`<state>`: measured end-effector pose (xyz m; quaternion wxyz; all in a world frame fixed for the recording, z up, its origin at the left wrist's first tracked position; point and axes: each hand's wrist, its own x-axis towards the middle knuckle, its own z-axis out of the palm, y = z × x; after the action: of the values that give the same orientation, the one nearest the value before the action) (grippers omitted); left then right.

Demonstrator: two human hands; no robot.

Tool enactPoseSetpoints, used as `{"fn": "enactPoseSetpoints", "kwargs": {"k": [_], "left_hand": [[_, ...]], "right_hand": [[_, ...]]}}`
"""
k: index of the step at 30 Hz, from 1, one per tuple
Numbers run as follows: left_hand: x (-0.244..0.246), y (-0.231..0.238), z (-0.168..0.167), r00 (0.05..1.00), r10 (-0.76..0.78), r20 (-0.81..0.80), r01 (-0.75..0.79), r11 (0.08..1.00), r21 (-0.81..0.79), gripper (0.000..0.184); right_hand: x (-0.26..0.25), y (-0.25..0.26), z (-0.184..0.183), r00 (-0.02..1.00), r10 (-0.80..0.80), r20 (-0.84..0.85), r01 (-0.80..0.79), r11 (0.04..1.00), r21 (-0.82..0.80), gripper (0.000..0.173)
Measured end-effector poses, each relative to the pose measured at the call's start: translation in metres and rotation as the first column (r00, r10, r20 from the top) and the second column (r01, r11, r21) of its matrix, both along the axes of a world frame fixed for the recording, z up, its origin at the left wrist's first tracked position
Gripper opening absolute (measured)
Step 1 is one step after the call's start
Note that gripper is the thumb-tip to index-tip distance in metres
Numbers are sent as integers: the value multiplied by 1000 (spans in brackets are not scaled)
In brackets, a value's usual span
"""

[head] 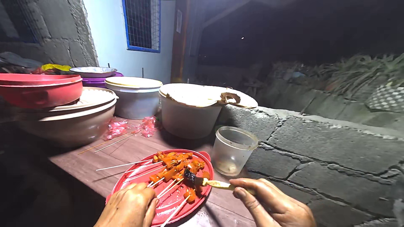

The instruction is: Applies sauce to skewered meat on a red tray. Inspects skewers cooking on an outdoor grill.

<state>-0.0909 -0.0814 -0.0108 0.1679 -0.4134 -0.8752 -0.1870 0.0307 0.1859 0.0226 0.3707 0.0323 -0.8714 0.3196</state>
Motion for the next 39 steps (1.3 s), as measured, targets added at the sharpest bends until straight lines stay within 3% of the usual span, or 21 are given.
{"fn": "enactPoseSetpoints", "kwargs": {"k": [4,8,13,17,21,26,28,31,36,39], "left_hand": [[0,-1,3,998,27,61,-26,1000,-5,28],[-5,0,2,997,36,68,-39,999,33,32],[-8,4,1,997,28,71,-36,993,108,30],[-9,2,-1,999,22,42,-27,992,124,30],[-6,2,-3,999,24,28,-27,993,114,29],[-4,-6,-5,999,-11,37,8,996,87,29],[-6,-8,-4,999,-33,40,29,996,80,29],[-5,-10,-3,996,-53,67,49,997,65,26],[-2,-9,1,992,-70,105,66,997,35,24],[-1,-11,3,988,-71,133,69,997,21,23]], "right_hand": [[1,6,3,996,-82,-45,81,996,-28,22],[4,-2,3,999,-1,-49,-2,999,-48,21],[-3,6,-3,994,-74,-81,73,997,-4,22],[-1,4,1,999,22,-42,-26,994,-104,20],[-11,6,-4,999,11,-41,-11,1000,-7,21],[0,38,43,970,-82,-230,73,996,-47,20],[-3,56,61,946,-216,-242,222,975,-3,23],[-23,73,83,902,-418,-114,432,881,192,26],[-90,91,84,836,-439,330,365,893,263,16],[-113,101,71,780,-402,479,286,910,299,15]]}}
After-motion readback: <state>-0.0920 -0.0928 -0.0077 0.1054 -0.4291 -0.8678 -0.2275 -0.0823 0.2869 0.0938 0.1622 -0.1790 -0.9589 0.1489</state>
